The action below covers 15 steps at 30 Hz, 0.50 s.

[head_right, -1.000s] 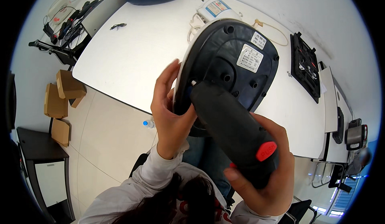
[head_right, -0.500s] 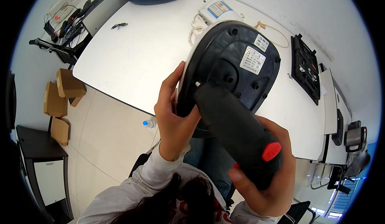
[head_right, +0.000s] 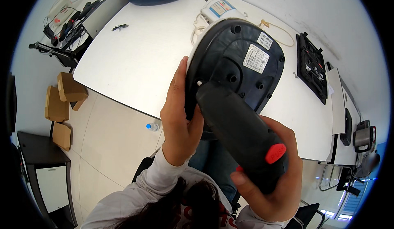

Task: The person uses a cordless electric screwdriver to fasten screws into the underside of a black plastic appliance base. They repeatedly pick up screws, align them in the holes, and drive them in while holding the base steady. The base is flipped over at the end to show the top side.

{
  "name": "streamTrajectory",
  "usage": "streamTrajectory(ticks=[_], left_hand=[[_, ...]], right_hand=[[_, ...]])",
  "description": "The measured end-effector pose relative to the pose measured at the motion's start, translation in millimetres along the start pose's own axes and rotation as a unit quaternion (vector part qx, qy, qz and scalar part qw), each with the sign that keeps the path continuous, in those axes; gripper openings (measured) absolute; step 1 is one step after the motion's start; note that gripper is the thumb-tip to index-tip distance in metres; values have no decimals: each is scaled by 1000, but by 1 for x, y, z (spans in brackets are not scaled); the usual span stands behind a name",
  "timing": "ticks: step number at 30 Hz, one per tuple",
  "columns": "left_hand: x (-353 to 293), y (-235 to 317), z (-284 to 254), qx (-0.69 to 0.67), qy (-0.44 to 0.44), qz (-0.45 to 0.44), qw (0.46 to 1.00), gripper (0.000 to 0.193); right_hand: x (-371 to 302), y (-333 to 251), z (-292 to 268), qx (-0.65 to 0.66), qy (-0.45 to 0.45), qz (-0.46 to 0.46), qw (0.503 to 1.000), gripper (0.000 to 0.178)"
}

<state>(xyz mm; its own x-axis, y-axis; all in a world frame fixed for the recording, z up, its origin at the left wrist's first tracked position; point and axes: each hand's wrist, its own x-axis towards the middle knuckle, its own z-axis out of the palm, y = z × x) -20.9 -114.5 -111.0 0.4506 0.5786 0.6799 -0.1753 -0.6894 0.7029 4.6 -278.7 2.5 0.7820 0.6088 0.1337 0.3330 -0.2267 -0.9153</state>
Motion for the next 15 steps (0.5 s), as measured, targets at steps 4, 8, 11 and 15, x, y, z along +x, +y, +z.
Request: streamTrajectory(ticks=[4, 8, 11, 15], left_hand=[[1, 3, -1, -7, 3, -8, 1000, 66], [1, 6, 0, -40, 7, -32, 999, 64], [2, 6, 0, -40, 10, -31, 999, 64], [1, 5, -1, -36, 14, -34, 999, 64]], right_hand=[[-1, 1, -3, -22, -3, -4, 1000, 80], [0, 1, -5, -28, -12, 3, 1000, 80], [0, -2, -6, -11, -16, 37, 999, 77], [2, -15, -9, 24, -30, 111, 993, 71]])
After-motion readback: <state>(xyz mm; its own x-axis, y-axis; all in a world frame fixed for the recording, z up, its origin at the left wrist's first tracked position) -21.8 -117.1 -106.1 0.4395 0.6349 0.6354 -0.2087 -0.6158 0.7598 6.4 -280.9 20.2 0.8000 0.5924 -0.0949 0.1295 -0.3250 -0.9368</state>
